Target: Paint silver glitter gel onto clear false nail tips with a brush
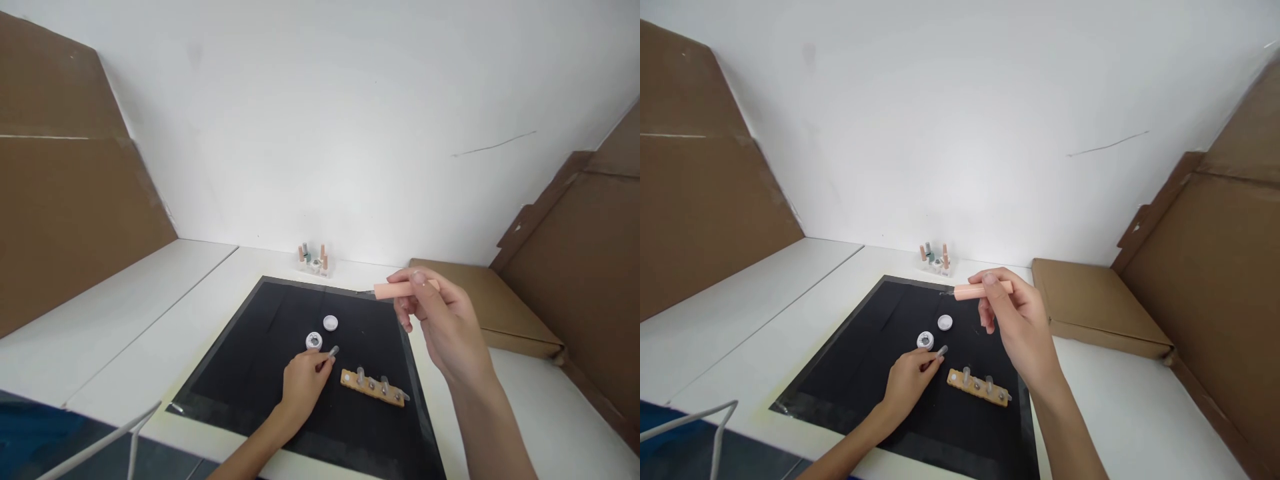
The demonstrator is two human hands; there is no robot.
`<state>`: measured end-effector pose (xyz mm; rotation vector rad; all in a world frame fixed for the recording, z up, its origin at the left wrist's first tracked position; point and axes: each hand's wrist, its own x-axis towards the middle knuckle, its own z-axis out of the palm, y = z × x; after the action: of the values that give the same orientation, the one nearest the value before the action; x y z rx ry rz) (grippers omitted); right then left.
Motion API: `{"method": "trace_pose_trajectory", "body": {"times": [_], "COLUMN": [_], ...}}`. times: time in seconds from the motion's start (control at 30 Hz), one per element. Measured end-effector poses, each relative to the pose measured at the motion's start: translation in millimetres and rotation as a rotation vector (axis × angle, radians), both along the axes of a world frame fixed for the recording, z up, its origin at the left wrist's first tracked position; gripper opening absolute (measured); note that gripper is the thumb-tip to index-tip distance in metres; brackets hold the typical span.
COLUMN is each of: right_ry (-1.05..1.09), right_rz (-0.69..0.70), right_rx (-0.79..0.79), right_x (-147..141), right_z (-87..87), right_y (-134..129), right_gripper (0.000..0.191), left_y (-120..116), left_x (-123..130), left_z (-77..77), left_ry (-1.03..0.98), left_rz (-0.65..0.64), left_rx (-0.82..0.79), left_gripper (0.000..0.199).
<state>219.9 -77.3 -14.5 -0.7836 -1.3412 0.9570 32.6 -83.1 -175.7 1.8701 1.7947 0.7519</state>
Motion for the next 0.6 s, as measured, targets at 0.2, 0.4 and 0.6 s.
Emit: {"method": "trace_pose_trajectory", "body": {"times": [0.2, 0.4, 0.6], "right_ry": [-0.018, -0.032, -0.019], "right_rz": [-0.021, -0.042, -0.088], "right_rx": [0.002, 0.003, 0.038], "right_x": [3.4, 7.3, 15.6], "right_z": [2.7, 5.5, 11.3], "right_y": [3.7, 5.7, 3.7], "right_gripper": [0.030, 0.029, 0.028], "left_y": [4.7, 20.6, 30.6], "left_x": [-5.6, -7.8, 0.5], "left_z": [48.3, 105.8, 138.8], "left_ry": [-0.380, -0.677, -0.807], "left_rz": [-0.094, -0.146, -0.215], "left_rx": [0.071, 0.057, 0.102], "left_gripper": [0.029, 0.024, 0.015]}}
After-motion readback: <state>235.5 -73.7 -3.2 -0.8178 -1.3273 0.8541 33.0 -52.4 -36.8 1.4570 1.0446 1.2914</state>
